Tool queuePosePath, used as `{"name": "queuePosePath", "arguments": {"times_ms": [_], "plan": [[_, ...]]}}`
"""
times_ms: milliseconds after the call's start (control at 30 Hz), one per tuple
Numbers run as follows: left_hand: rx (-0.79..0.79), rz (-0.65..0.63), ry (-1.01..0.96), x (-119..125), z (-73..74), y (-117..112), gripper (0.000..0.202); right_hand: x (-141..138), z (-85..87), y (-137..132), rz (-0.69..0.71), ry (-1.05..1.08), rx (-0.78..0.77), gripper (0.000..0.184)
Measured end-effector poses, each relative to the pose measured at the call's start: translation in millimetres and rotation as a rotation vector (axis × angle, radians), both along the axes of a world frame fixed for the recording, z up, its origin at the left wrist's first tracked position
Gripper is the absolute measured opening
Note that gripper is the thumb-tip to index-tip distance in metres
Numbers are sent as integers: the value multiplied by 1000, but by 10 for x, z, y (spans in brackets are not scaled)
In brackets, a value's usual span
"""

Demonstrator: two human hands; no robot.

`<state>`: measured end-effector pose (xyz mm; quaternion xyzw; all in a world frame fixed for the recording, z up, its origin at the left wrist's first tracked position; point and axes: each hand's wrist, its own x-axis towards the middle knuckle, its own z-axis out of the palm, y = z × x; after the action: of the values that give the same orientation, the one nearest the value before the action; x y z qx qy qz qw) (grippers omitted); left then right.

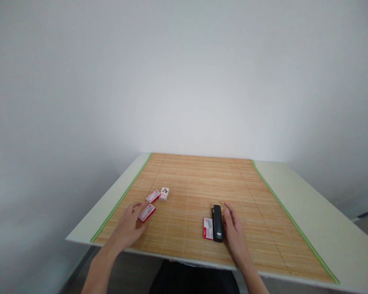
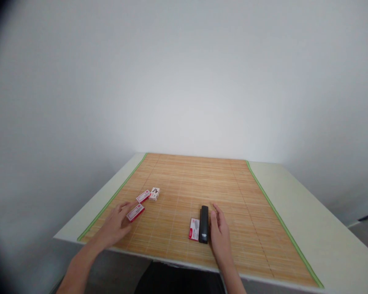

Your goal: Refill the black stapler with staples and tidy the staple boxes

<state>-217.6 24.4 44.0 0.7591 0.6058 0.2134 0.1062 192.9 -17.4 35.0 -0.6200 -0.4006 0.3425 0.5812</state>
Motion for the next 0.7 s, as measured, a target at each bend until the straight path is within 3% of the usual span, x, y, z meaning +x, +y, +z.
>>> {"name": "queuePosePath", "arguments": {"times_ms": [100, 233, 533, 700], "plan": [[-156, -86, -64, -53, 1, -1, 78, 3, -34, 14, -9, 13, 11, 68], [-304, -122, -200, 198, 144, 5, 72, 14, -72, 19, 16, 26, 6, 65], [-257, -60, -131, 903, 226, 0, 54, -5, -20, 11, 103, 78, 24, 59], [-170, -214, -253, 1448, 308, -46, 53, 4, -91, 57, 175, 24, 38, 56]]}}
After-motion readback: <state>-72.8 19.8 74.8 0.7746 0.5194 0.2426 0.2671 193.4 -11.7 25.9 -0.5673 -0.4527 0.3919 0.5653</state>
